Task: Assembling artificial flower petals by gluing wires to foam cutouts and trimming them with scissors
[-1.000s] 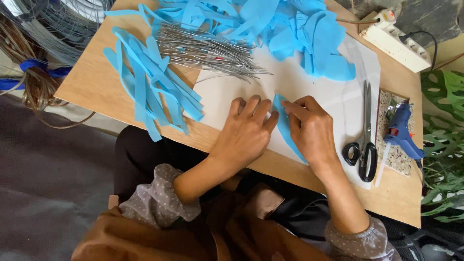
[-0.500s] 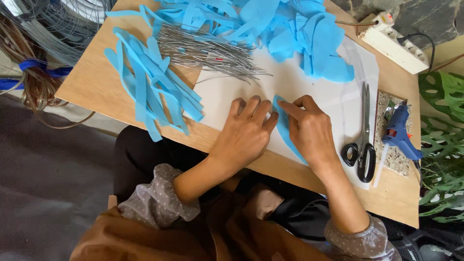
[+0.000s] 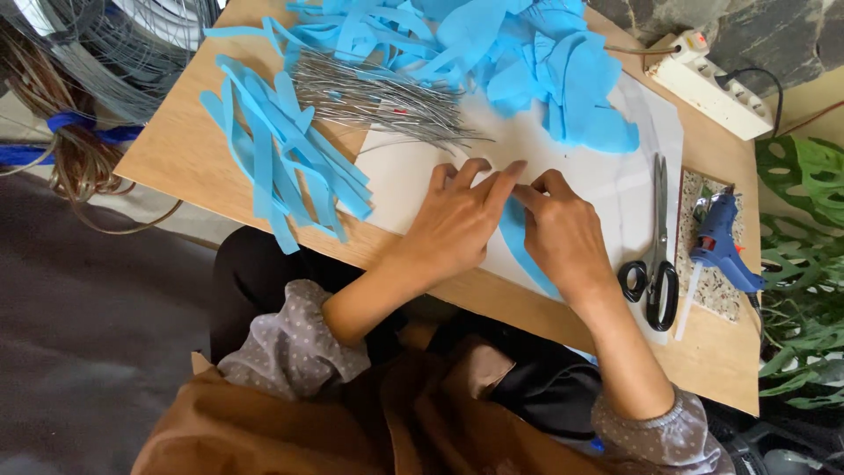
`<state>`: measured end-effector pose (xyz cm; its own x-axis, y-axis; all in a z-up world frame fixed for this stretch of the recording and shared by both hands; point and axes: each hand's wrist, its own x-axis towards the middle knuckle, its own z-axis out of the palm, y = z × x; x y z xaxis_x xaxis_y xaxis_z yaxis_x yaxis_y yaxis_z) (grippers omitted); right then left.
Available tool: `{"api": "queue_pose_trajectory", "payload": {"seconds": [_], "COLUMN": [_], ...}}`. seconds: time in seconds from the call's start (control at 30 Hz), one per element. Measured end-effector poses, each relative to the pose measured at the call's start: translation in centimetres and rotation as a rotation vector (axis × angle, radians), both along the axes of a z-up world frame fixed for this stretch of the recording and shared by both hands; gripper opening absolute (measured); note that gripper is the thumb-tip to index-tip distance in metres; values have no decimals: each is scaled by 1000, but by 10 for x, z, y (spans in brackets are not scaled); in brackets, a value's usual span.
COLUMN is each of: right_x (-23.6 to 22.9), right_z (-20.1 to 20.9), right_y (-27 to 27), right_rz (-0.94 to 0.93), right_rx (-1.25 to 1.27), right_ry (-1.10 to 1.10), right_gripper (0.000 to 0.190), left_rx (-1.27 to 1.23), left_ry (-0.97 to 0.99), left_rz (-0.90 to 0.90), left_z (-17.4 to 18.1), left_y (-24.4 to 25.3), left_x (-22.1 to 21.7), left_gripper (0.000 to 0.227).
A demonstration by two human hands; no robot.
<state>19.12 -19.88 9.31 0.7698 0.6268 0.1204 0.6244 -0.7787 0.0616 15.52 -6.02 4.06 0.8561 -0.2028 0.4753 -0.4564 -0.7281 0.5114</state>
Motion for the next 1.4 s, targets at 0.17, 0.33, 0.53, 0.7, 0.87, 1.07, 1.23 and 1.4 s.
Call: {"api": "queue_pose_trajectory", "payload": {"seconds": [0.17,0.33,0.53,0.7,0.87,1.07,1.23,1.4], "right_x": [-1,-6,-7,-15,-24,-25,-31,-33], "right_z": [0,5,4,-4,-9,-13,-9,-9], "right_y": [-1,-1,-23,-37,-42,-45,-42,-40], "right_rz": [5,18,78,89,62,64,83,88], "right_rx": [-1,27,176,228,255,255,207,167], "right_ry": [-6,-24,-94,-111,-54,-39,-24,-42], "right_gripper": [29,26,19,15,16,18,24,26], "left_rx": [20,53,103,171,201,213,212,211], "left_ry": [-12,-60,-145,-269,-395,-337,-345,-351], "left_rz": [0,36,69,117,152,122,130,128], "left_z": [2,-4,-4,-14,-21,-21,-21,-21], "left_y": [0,-3,-6,-9,-11,-11,-11,-11], "left_x": [1,3,1,6,10,9,8,8], "left_gripper": [68,64,53,39,33,34,31,30]}}
